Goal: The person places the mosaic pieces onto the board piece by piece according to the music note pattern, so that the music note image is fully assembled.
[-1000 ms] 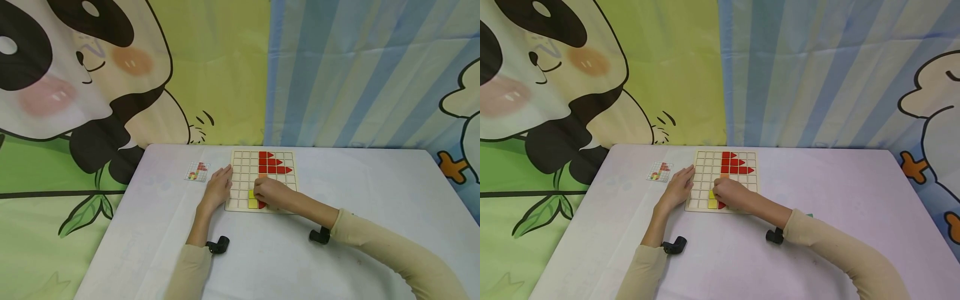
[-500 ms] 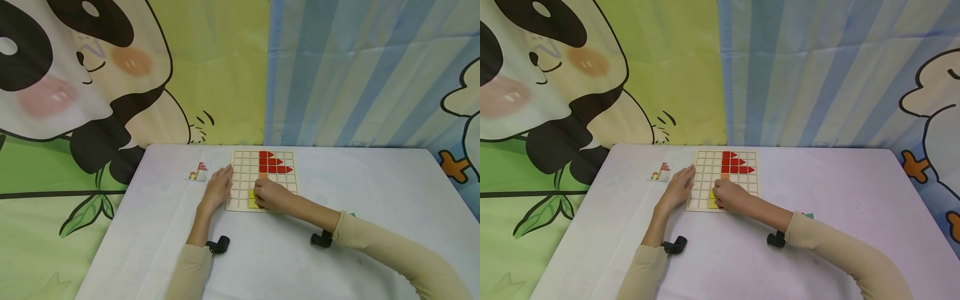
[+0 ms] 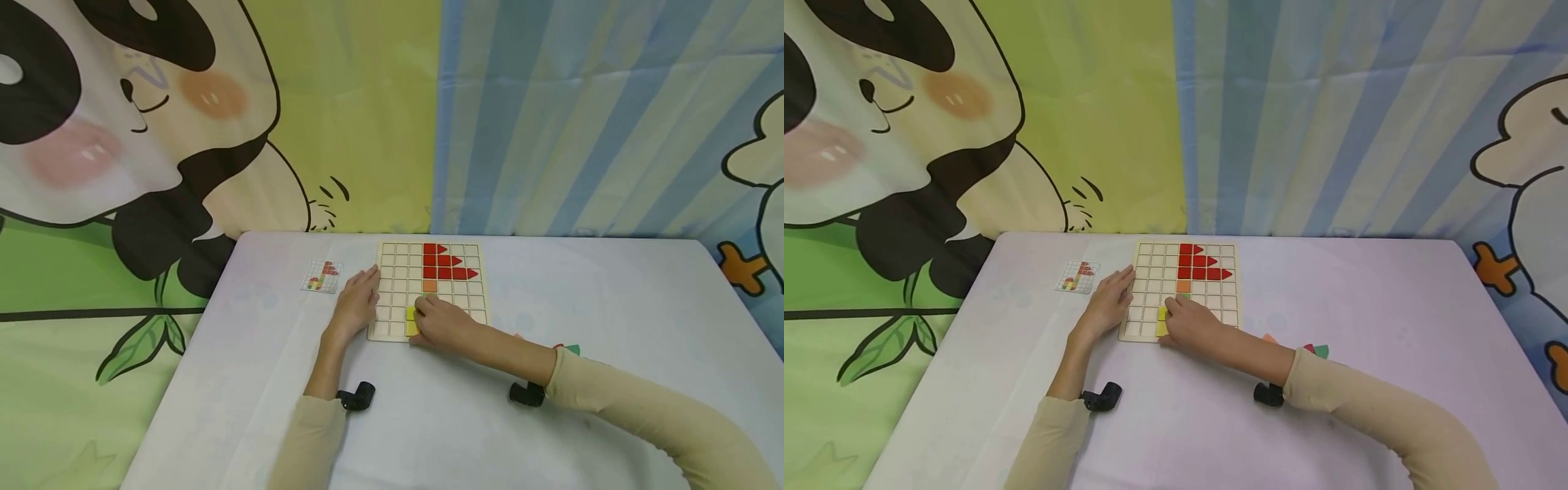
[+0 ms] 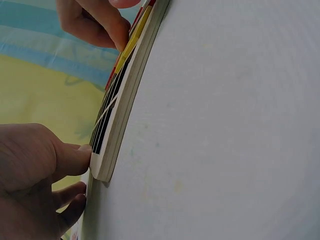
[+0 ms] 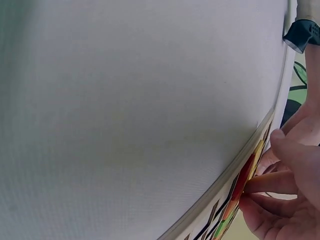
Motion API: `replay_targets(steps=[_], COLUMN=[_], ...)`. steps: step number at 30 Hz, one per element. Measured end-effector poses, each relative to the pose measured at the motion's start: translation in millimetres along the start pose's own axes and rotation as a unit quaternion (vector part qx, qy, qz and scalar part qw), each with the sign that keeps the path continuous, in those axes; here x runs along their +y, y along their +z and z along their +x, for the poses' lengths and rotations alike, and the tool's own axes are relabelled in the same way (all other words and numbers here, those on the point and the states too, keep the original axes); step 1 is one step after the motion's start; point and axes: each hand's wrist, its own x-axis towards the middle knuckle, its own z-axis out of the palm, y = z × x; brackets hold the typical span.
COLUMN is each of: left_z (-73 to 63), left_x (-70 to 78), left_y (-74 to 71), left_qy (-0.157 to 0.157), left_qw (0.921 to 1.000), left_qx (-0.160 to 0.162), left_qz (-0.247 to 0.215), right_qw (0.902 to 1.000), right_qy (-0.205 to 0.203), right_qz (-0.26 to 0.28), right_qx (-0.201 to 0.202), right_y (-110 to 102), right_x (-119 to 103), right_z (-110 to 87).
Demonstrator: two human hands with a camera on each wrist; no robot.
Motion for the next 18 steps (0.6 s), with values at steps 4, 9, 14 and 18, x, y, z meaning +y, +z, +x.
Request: replay_targets(steps=[4, 9, 14, 18], left_z=[-0.9, -2.4, -2.0, -0.4], left_x=[-1.4, -1.6, -0.3, 0.6], left_y=[1.4, 2.3, 0.7, -0.5], left_qy=[-0.001, -0.001, 0.004, 0.003], left_qw=[1.0000, 1.0000, 1.0000, 1.0000], left_qx=[-0.001, -0.004, -0.002, -0.002], left_qz=[-0.001, -0.006, -0.004, -0.002], right_qw=[0.9978, 0.9881, 0.9835, 0.9766], right_qy=[0.008, 0.017, 0.020, 0.054], right_qz=[0.064, 0.153, 0.174, 0.199], right_qx=[-0.015, 0.005, 0.045, 0.061], right_y=[-1, -1, -6, -7], right_x=[1, 7, 19, 38], right_z=[-1.7, -11.9, -40.0, -75.6])
